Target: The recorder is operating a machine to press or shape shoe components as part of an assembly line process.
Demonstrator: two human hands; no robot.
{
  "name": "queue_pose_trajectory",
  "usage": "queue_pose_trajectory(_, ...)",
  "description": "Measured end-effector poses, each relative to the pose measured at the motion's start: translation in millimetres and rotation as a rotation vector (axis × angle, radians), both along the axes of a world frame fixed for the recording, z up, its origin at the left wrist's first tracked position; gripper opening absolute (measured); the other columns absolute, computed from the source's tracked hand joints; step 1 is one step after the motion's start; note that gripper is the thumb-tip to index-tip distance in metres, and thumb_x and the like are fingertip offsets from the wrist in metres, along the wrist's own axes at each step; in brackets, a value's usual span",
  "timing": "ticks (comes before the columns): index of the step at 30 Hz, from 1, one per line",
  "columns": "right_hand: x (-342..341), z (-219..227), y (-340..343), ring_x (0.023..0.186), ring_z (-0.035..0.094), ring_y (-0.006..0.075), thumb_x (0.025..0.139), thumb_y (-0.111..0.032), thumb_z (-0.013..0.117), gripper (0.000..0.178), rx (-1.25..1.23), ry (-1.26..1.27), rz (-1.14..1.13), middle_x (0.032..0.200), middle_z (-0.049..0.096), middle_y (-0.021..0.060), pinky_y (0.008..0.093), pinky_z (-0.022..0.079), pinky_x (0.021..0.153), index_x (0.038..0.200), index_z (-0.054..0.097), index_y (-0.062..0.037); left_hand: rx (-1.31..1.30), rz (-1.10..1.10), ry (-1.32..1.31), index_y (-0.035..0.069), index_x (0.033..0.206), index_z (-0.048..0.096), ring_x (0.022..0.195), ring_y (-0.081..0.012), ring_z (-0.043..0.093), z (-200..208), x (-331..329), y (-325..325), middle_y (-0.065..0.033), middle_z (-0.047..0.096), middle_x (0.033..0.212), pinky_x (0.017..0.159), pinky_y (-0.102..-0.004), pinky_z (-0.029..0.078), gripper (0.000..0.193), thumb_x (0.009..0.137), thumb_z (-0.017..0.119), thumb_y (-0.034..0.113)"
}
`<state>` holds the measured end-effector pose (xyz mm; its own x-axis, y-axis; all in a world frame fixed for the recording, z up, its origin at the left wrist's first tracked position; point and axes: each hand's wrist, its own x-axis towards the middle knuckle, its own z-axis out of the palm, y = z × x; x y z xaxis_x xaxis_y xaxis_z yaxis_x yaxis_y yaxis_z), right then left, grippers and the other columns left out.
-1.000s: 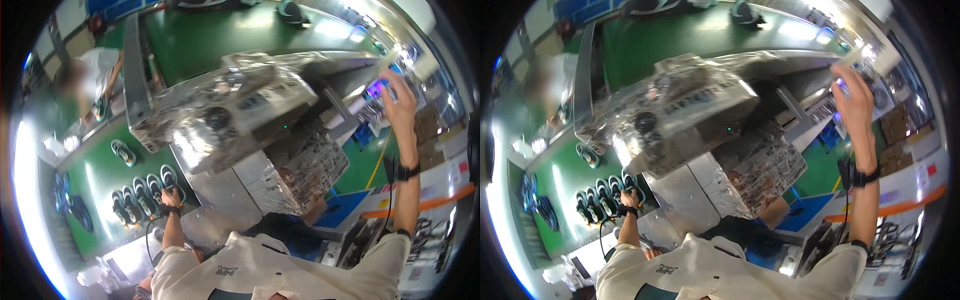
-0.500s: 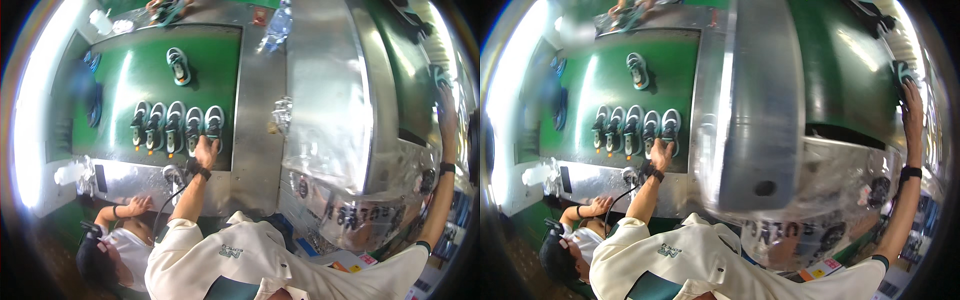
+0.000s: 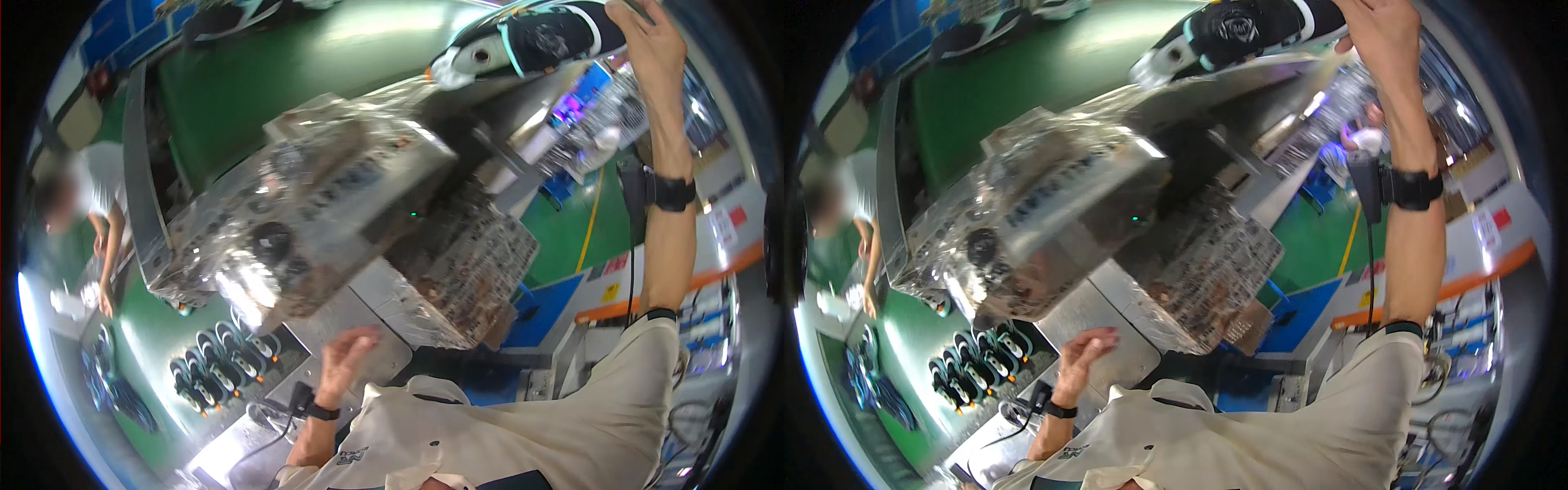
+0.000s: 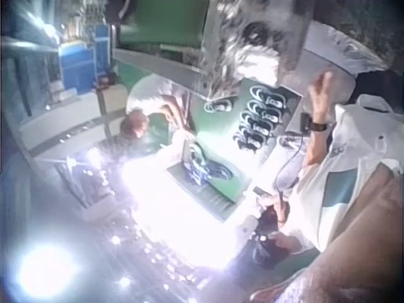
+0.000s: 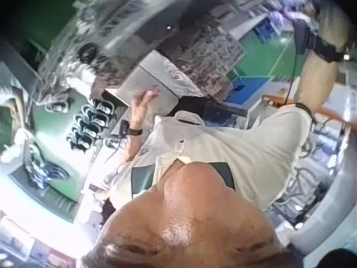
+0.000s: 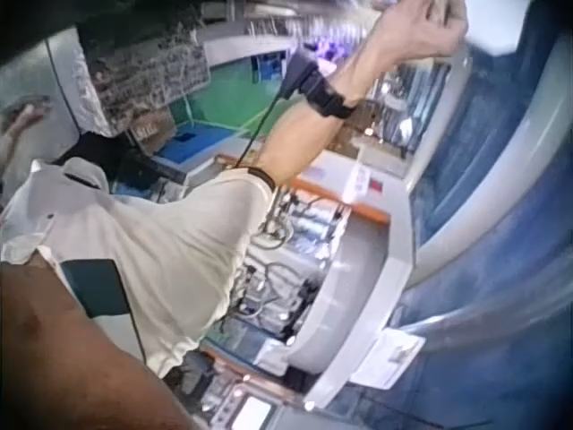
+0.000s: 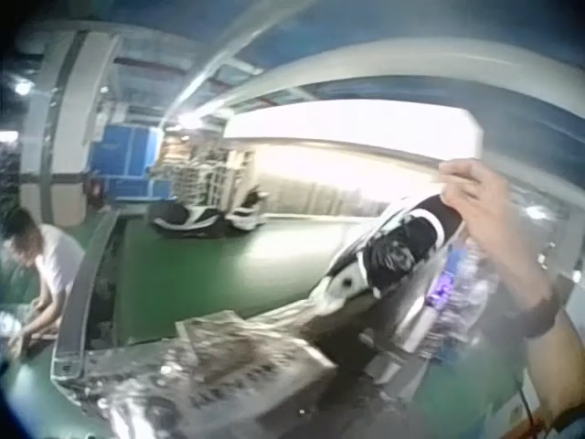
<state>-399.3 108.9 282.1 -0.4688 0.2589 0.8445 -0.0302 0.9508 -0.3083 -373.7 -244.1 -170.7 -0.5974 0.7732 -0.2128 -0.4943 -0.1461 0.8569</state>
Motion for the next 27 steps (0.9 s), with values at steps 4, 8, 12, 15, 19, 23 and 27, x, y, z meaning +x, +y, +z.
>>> queue_pose_trajectory(4,137.0,-3.5,1.6,0.077,0.065,0.0143,0.083,-0.003,0.059,0.036,-0.169,-0.046,0.122,0.093,0.067,0.0085,0.0244,0.053,0.065,0.118,0.06,0.0004,0.586,-0.544,-0.259,-0.001,0.145,0.035,0.131,-0.0364,0.048,111.6,28.4,103.0,-0.0194,0.042,0.147,0.108,-0.0525,0.039,0.087,0.091,0.052,0.064)
queue_pose_trajectory(8,262.9,-63.6,4.4,0.079,0.067,0.0132,0.089,-0.01,0.064,0.04,-0.39,-0.268,0.123,0.091,0.071,0.0078,0.0259,0.053,0.072,0.127,0.058,-0.0006,0.605,-0.762,-0.398,-0.002,0.152,0.017,0.141,-0.029,0.035,192.7,90.1,170.9,-0.0171,0.033,0.154,0.115,-0.0455,0.03,0.117,0.078,0.044,0.084)
queue_pose_trajectory(12,394.4,-157.5,-3.9,0.078,0.067,0.0126,0.092,-0.016,0.063,0.035,-0.615,0.007,-0.065,0.09,0.072,0.0082,0.0253,0.054,0.07,0.123,0.059,0.0001,0.503,-0.903,-0.572,-0.001,0.143,0.037,0.121,-0.0217,0.057,186.8,190.3,202.7,-0.0127,0.056,0.134,0.105,-0.0375,0.043,0.057,0.099,0.054,0.031)
queue_pose_trajectory(15,499.0,-222.7,-56.4,0.095,0.064,0.0138,0.093,-0.023,0.062,0.047,-1.027,0.411,-0.164,0.116,0.066,0.0102,0.0302,0.056,0.08,0.134,0.049,-0.0026,0.433,-0.902,-0.456,-0.001,0.137,0.045,0.114,-0.0203,0.06,168.1,268.3,227.6,-0.0104,0.059,0.128,0.1,-0.0367,0.046,0.047,0.1,0.054,0.026)
queue_pose_trajectory(19,585.1,-268.8,-137.7,0.107,0.057,0.0145,0.082,-0.019,0.072,0.061,-1.16,0.375,-0.454,0.121,0.06,0.0095,0.0294,0.05,0.089,0.135,0.047,-0.0036,0.336,-0.915,-0.081,-0.002,0.14,0.045,0.106,-0.0177,0.062,159.8,381.4,247.7,-0.0101,0.062,0.123,0.094,-0.0328,0.049,0.052,0.094,0.065,0.014)
queue_pose_trajectory(23,659.9,-314.6,-158.9,0.099,0.059,0.0144,0.065,-0.012,0.084,0.069,-1.064,0.894,-0.88,0.11,0.064,0.0079,0.0295,0.049,0.089,0.127,0.055,-0.0028,0.404,-1.079,0.489,-0.005,0.146,0.036,0.112,-0.0162,0.056,157.0,497.2,241.2,-0.0115,0.058,0.129,0.099,-0.029,0.043,0.065,0.093,0.067,0.017)
queue_pose_trajectory(27,761.9,-323.9,-197.3,0.091,0.061,0.0141,0.066,-0.009,0.081,0.062,-1.036,1.094,-1.024,0.101,0.066,0.0047,0.0293,0.051,0.084,0.123,0.058,-0.0033,0.363,-1.431,0.314,-0.009,0.143,0.037,0.123,-0.0205,0.053,133.5,598.5,267.3,-0.0163,0.056,0.134,0.104,-0.0302,0.04,0.065,0.095,0.064,0.024)
